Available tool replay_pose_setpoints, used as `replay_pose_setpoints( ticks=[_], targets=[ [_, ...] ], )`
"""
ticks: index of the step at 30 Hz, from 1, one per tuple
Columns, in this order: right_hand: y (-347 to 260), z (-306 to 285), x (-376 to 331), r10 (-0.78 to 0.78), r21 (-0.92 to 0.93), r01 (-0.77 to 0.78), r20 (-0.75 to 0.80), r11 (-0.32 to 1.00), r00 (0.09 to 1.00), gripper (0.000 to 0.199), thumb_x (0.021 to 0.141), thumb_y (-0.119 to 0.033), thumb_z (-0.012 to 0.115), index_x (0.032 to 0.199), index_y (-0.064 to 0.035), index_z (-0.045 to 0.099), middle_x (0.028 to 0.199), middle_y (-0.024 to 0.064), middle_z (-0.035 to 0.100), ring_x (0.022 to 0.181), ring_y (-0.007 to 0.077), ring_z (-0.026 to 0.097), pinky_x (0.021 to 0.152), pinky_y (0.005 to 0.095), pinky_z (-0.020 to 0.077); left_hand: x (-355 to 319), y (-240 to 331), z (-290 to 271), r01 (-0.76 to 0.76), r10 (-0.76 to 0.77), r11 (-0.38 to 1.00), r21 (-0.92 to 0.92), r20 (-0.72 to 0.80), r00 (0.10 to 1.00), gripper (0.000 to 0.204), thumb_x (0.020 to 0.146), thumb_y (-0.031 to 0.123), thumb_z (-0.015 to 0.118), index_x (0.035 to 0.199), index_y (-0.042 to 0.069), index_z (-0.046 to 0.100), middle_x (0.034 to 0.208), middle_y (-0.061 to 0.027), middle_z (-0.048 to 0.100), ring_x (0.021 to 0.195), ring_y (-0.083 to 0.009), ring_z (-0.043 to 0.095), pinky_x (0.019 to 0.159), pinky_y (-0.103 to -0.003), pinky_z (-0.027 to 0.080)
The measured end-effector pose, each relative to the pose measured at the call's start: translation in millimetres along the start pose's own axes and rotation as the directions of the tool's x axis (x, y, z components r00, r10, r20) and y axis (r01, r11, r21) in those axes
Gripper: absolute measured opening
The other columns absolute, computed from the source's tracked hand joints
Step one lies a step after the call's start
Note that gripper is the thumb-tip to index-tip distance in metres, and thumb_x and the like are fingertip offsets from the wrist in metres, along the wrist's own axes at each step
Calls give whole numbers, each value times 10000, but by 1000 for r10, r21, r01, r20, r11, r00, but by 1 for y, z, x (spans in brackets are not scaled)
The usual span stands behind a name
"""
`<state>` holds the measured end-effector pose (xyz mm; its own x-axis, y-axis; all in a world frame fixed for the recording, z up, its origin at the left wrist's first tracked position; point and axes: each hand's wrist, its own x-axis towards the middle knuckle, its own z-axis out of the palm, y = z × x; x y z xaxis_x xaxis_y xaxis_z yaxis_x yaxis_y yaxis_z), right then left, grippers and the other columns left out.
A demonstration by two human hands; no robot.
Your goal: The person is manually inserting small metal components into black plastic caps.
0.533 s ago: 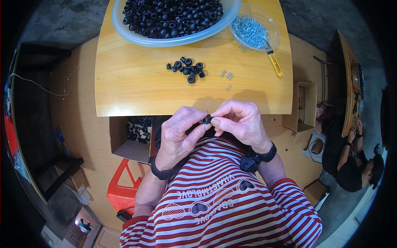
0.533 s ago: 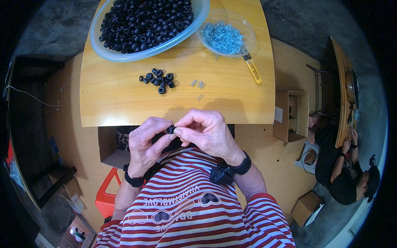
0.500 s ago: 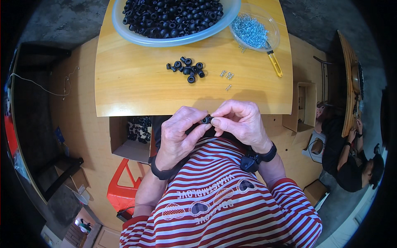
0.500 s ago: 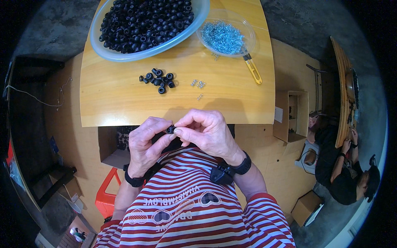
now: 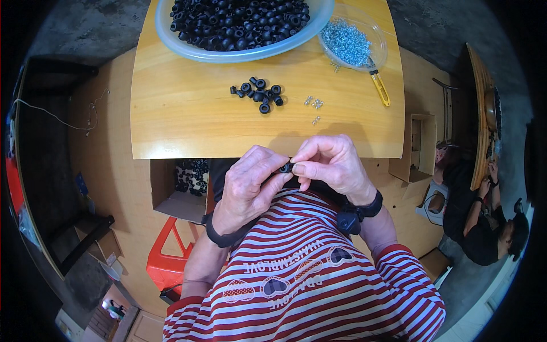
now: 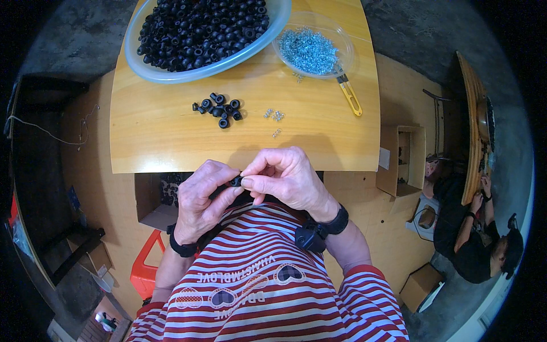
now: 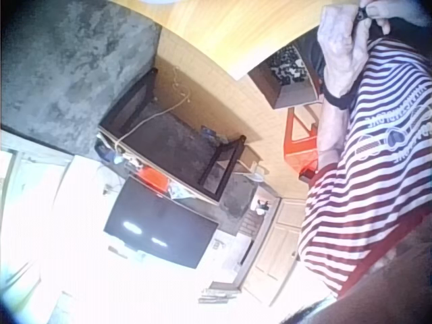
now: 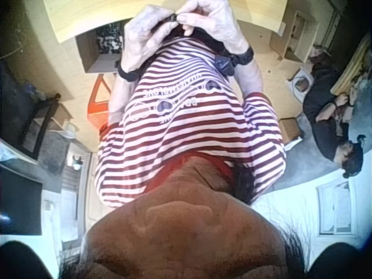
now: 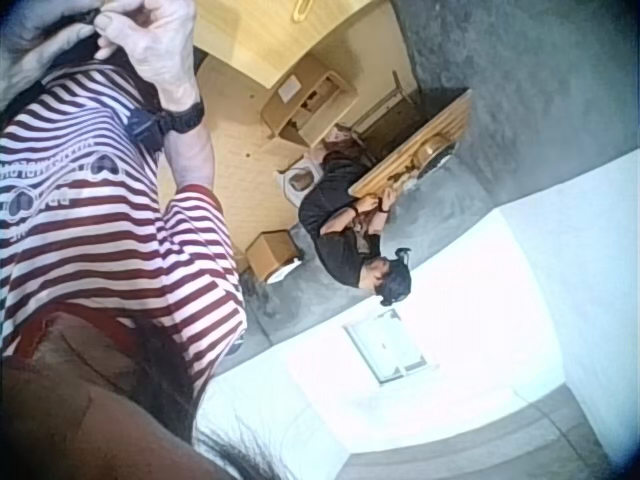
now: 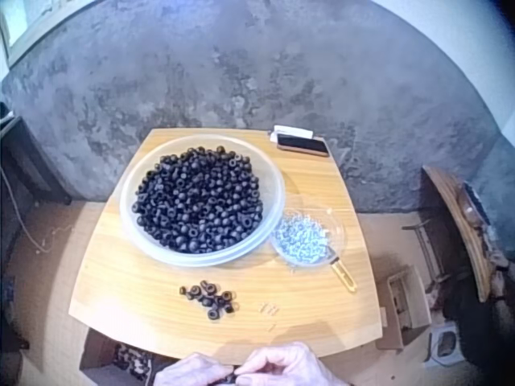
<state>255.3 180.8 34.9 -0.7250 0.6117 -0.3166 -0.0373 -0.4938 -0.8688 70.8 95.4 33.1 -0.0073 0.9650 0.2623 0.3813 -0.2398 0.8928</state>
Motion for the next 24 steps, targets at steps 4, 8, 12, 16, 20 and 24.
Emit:
replay_pose_setpoints(
  ticks=[4, 8, 12, 16, 20, 24],
  targets=[
    [2, 1, -3, -61, 27, 61, -15, 998, 998, 49, 869, -12, 672, 902, 25, 676, 769, 64, 681, 608, 76, 634, 547, 200, 521, 0, 2, 1, 34, -34, 998, -49, 0, 999, 253, 762, 18, 748, 997, -13, 662, 840, -115, 646, 750, -230, 633, 648, -311, 500],
    [-2, 1, -6, -96, -59, 94, -28, 994, 995, 43, 869, -5, 666, 901, 22, 676, 764, 55, 681, 605, 71, 633, 544, 194, 513, 0, 2, 2, 23, -23, 999, -33, -13, 1000, 257, 759, 10, 745, 1001, -13, 661, 841, -114, 647, 756, -229, 632, 656, -314, 500],
    [-3, 1, -6, -70, -60, 68, -30, 996, 997, 43, 868, -8, 672, 899, 21, 677, 771, 57, 684, 607, 73, 635, 546, 194, 514, 1, 3, 2, -11, 11, 1000, -28, -13, 1000, 260, 756, 11, 747, 998, -16, 658, 844, -116, 645, 763, -234, 631, 661, -317, 501],
    [-3, -1, -4, -43, -36, 42, -11, 998, 999, 45, 868, -9, 673, 899, 22, 676, 776, 60, 685, 609, 75, 637, 549, 197, 517, 1, 5, 0, -30, 28, 998, 47, 25, 999, 270, 751, 11, 749, 1002, -19, 656, 844, -121, 641, 770, -242, 630, 666, -320, 500],
    [-4, -1, -5, -39, 35, 39, 15, 999, 999, 42, 861, 2, 677, 896, 25, 674, 775, 68, 683, 606, 83, 637, 550, 203, 523, 1, 9, -1, 8, -8, 1000, -21, 17, 1000, 274, 748, 16, 753, 1003, -16, 658, 842, -124, 644, 764, -239, 630, 663, -319, 499],
    [-4, -2, -5, -34, 82, 34, 6, 996, 999, 38, 851, 10, 685, 881, 27, 670, 769, 72, 678, 598, 88, 635, 546, 205, 524, -1, 6, 3, 49, -50, 994, -101, -7, 999, 275, 745, 24, 759, 999, -12, 659, 845, -123, 650, 761, -237, 634, 663, -316, 501]
  ],
)
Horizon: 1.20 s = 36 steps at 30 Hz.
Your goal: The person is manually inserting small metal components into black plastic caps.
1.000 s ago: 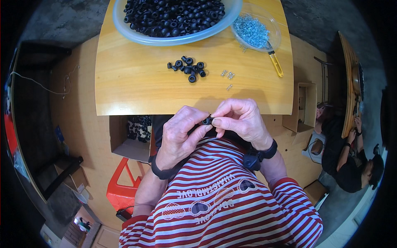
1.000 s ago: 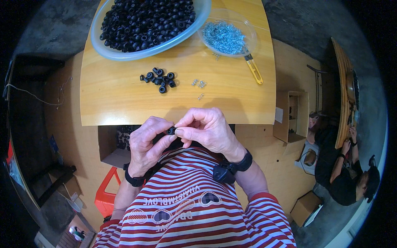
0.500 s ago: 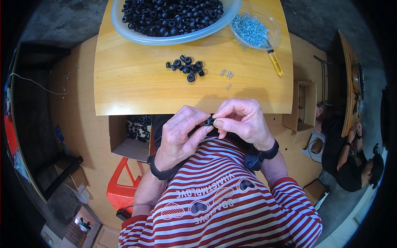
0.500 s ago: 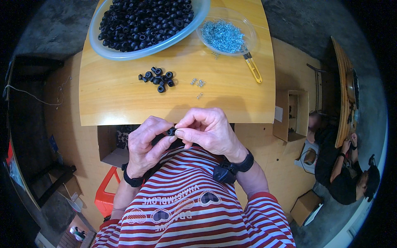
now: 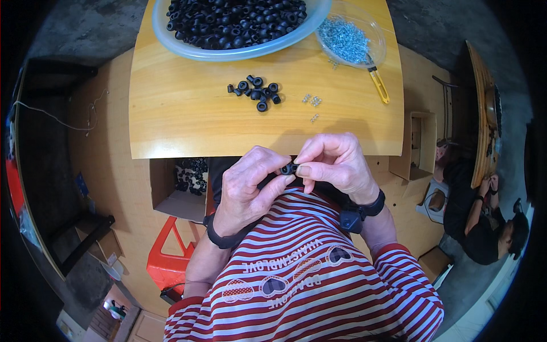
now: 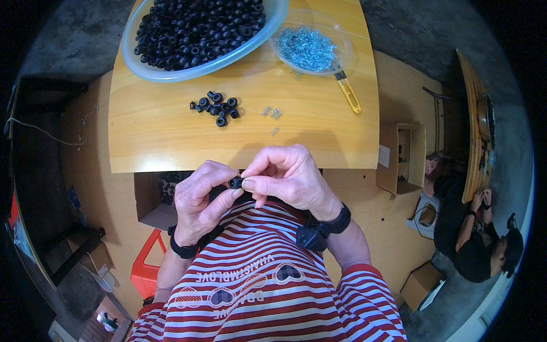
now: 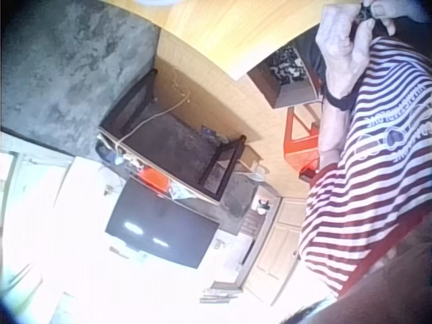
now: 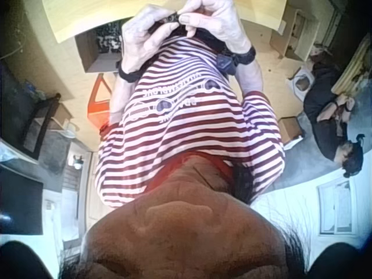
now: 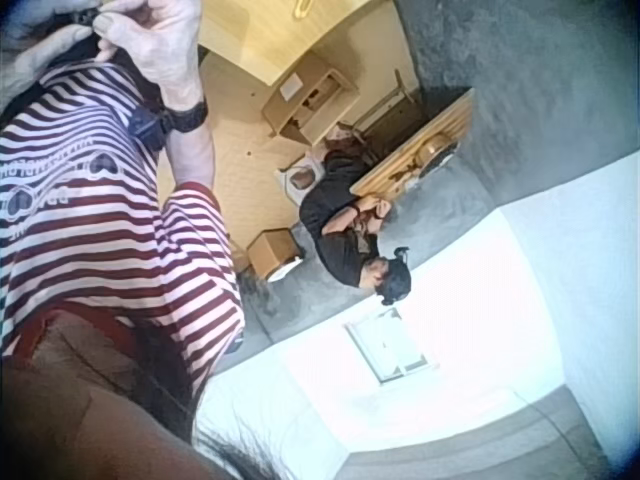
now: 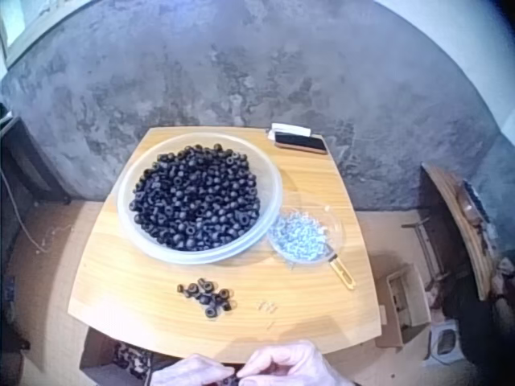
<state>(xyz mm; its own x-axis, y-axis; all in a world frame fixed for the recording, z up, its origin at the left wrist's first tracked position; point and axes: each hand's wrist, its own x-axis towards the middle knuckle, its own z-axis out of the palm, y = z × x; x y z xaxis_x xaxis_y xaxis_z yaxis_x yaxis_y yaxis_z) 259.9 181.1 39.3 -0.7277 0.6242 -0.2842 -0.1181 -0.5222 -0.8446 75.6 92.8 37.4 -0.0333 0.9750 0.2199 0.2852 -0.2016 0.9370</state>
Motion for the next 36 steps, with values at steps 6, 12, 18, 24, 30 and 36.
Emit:
replay_pose_setpoints(
  ticks=[6, 12, 18, 24, 30, 36],
  targets=[
    [-3, 1, -3, -29, -77, 28, -9, 997, 1000, 33, 854, 4, 685, 877, 22, 669, 758, 64, 675, 593, 82, 632, 540, 200, 519, 0, 1, 0, -30, 31, 998, 53, -12, 999, 284, 731, 14, 767, 993, -10, 660, 849, -124, 654, 772, -239, 641, 668, -316, 506],
    [-4, 2, -1, 9, -105, -8, 8, 994, 1000, 39, 856, 2, 683, 886, 23, 669, 762, 66, 675, 595, 85, 629, 548, 213, 531, 0, 1, -2, -58, 56, 993, 108, 24, 998, 277, 729, 0, 760, 988, -9, 661, 839, -124, 646, 769, -251, 634, 674, -327, 503],
    [1, -1, 3, 30, 46, -33, 70, 998, 997, 41, 857, 9, 679, 893, 27, 671, 770, 75, 673, 617, 96, 631, 564, 238, 555, 2, 0, -2, -86, 84, 993, 86, 26, 996, 261, 735, 1, 756, 976, -18, 659, 830, -124, 639, 762, -257, 629, 668, -330, 498],
    [-6, 0, -4, -13, -40, 14, 13, 999, 1000, 40, 860, 5, 678, 894, 25, 670, 759, 65, 668, 617, 92, 632, 562, 227, 545, 3, 3, 0, -43, 42, 997, 56, 22, 999, 259, 748, 20, 752, 987, -23, 662, 840, -133, 647, 754, -247, 632, 665, -323, 497],
    [-6, 0, -4, -43, -61, 45, 33, 997, 999, 62, 873, 0, 663, 928, 26, 656, 794, 58, 665, 621, 88, 629, 569, 217, 532, -1, -4, 3, 0, -2, 994, -112, -14, 1000, 252, 758, 2, 739, 996, -31, 663, 854, -120, 652, 741, -210, 635, 653, -293, 508],
    [-7, 4, -9, -52, -73, 50, -23, 996, 998, 99, 907, -17, 631, 995, 29, 630, 842, 74, 665, 655, 97, 637, 588, 220, 541, -8, -10, 8, 75, -97, 928, -366, -41, 994, 271, 764, -29, 736, 1027, -31, 669, 871, -103, 661, 774, -178, 624, 703, -279, 494]
  ],
)
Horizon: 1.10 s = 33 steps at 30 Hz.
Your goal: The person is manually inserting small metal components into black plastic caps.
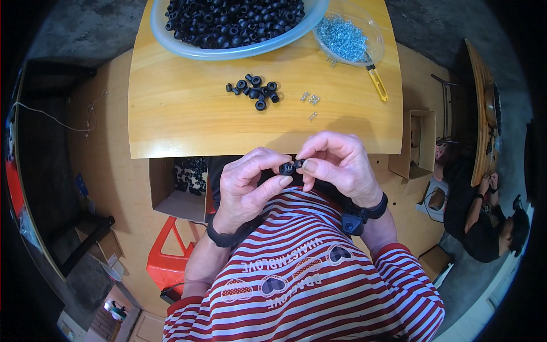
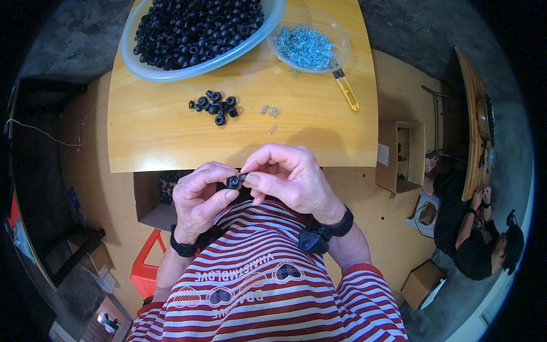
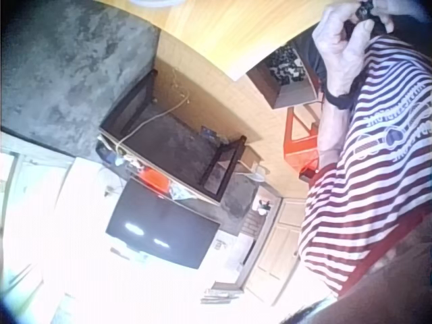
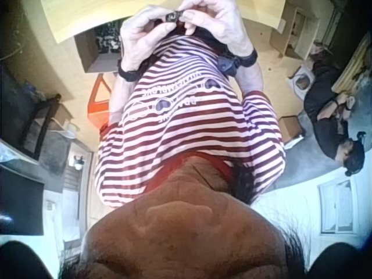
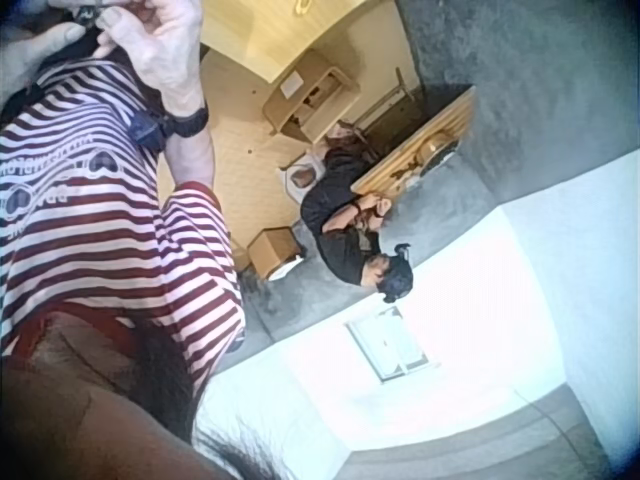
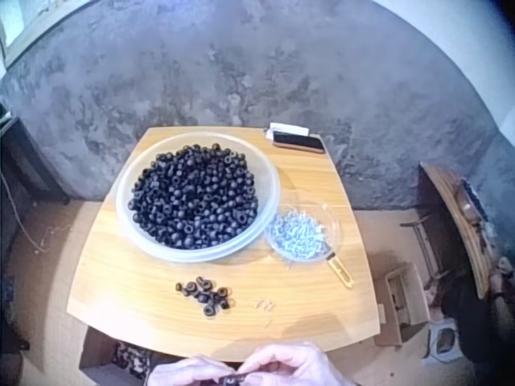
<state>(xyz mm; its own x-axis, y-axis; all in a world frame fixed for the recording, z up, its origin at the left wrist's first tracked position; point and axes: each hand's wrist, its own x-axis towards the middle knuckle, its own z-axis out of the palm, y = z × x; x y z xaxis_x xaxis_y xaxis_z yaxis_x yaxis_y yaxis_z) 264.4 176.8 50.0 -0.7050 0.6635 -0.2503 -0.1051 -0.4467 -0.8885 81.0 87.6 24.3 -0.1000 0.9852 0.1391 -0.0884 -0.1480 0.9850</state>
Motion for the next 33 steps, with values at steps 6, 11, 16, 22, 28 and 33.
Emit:
replay_pose_setpoints(
  ticks=[6, 11, 16, 22, 28, 33],
  targets=[
    [2, -3, 0, 23, 80, -21, -17, 997, 1000, 128, 912, -20, 631, 1027, 36, 625, 856, 100, 672, 694, 125, 664, 653, 248, 580, -2, -3, -2, 66, -68, 992, -110, -14, 998, 282, 779, -56, 726, 1055, -21, 675, 880, -80, 659, 808, -156, 607, 744, -278, 476],
    [9, -1, 2, -20, 121, 24, -33, 992, 999, 135, 903, 3, 635, 1033, 36, 628, 876, 111, 678, 729, 148, 685, 660, 252, 580, -2, -3, -4, 88, -87, 989, -117, 12, 996, 245, 801, -33, 724, 1036, -34, 658, 981, -122, 670, 887, -187, 630, 802, -308, 507],
    [14, -2, 2, -48, 75, 50, -28, 996, 998, 124, 896, 9, 641, 1017, 36, 636, 883, 104, 680, 737, 150, 686, 666, 246, 575, -2, -4, -4, 88, -88, 990, -106, 9, 996, 253, 795, -40, 727, 1039, -36, 658, 975, -117, 668, 888, -181, 625, 803, -305, 505],
    [10, -3, 1, -25, 43, 28, -50, 999, 998, 122, 894, 17, 642, 1015, 31, 640, 884, 87, 678, 728, 137, 680, 669, 237, 567, -3, -4, -4, 109, -110, 987, -115, 2, 994, 258, 793, -36, 731, 1040, -37, 659, 972, -114, 667, 881, -180, 626, 800, -300, 505],
    [11, -2, 0, -60, 5, 60, -49, 998, 997, 126, 894, 21, 641, 1020, 30, 645, 866, 80, 680, 739, 126, 678, 678, 233, 564, -1, -3, -3, 111, -111, 987, -112, 6, 994, 251, 791, -37, 732, 1032, -38, 662, 970, -112, 670, 881, -178, 627, 796, -297, 503],
    [14, -2, 1, -139, -79, 136, -32, 988, 990, 127, 892, 24, 641, 1019, 32, 652, 866, 68, 676, 759, 109, 670, 681, 228, 559, -1, -4, -3, 115, -116, 986, -123, 2, 993, 247, 789, -42, 731, 1027, -37, 663, 967, -111, 671, 879, -175, 627, 790, -296, 500]
  ],
)
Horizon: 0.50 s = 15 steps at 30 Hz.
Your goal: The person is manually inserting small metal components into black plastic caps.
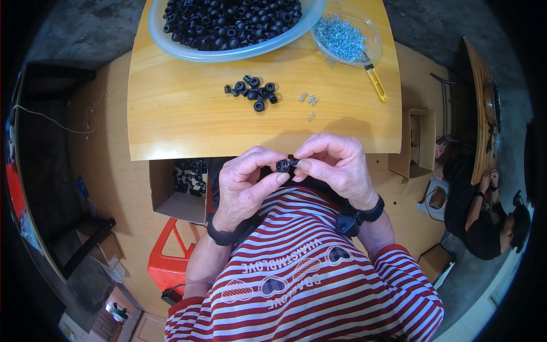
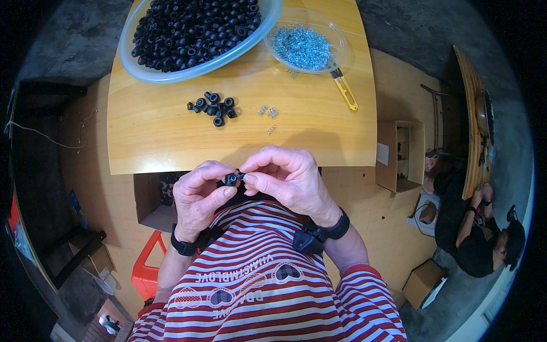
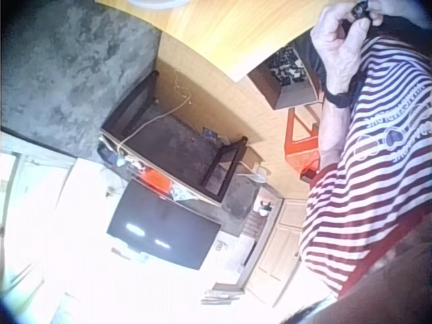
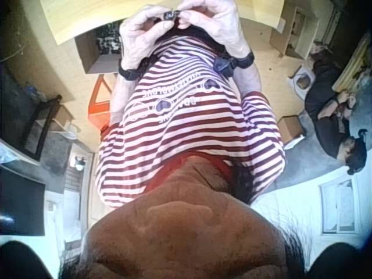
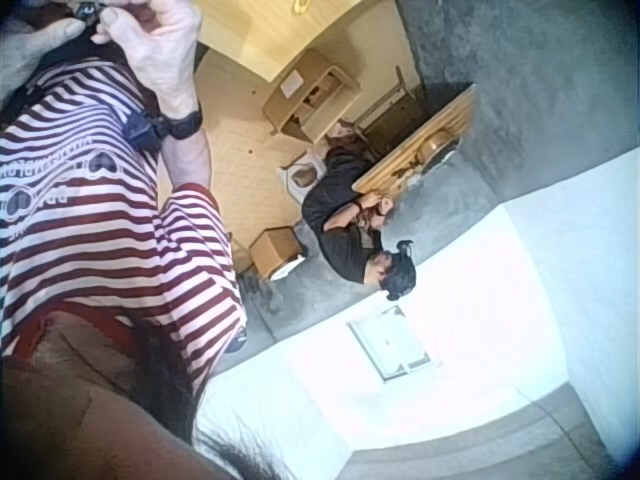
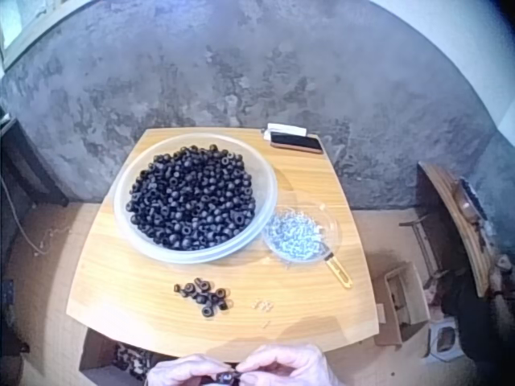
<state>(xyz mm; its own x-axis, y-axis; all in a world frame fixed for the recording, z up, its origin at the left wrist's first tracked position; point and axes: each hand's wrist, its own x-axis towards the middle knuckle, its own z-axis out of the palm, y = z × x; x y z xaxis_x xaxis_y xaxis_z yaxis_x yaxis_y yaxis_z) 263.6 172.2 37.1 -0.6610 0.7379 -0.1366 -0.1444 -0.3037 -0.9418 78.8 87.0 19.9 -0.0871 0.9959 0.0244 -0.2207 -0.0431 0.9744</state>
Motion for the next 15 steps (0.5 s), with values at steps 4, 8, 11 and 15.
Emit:
replay_pose_setpoints(
  ticks=[4, 8, 11, 15],
  targets=[
    [-5, 3, -1, 49, 12, -48, -44, 999, 998, 128, 883, 37, 643, 1010, 26, 662, 865, 54, 674, 752, 95, 660, 674, 216, 547, 2, 0, 2, -27, 27, 999, 28, -13, 1000, 257, 780, -46, 732, 1030, -27, 673, 911, -91, 664, 827, -158, 616, 751, -276, 488],
    [-9, 4, 0, 9, -64, -12, -44, 998, 999, 137, 852, 64, 656, 978, 15, 679, 845, 37, 667, 732, 80, 644, 645, 204, 529, 3, 0, 3, -56, 58, 997, 62, -37, 998, 264, 769, -50, 732, 1026, -15, 684, 842, -67, 651, 774, -141, 610, 708, -257, 481],
    [-13, 5, 0, -8, -143, 0, -53, 990, 999, 139, 829, 72, 672, 952, 9, 688, 841, 38, 665, 724, 75, 638, 628, 207, 521, 4, 0, 3, -67, 72, 991, 117, -39, 997, 265, 763, -48, 734, 1020, -11, 687, 824, -61, 647, 763, -141, 615, 695, -255, 486],
    [-15, 7, 2, -89, -272, 73, -46, 960, 995, 140, 806, 62, 696, 933, 5, 691, 838, 61, 667, 711, 95, 644, 612, 220, 519, 4, 0, 2, -86, 94, 976, 202, -31, 995, 262, 755, -31, 744, 1010, -2, 687, 809, -63, 643, 747, -148, 623, 674, -261, 492]
  ],
)
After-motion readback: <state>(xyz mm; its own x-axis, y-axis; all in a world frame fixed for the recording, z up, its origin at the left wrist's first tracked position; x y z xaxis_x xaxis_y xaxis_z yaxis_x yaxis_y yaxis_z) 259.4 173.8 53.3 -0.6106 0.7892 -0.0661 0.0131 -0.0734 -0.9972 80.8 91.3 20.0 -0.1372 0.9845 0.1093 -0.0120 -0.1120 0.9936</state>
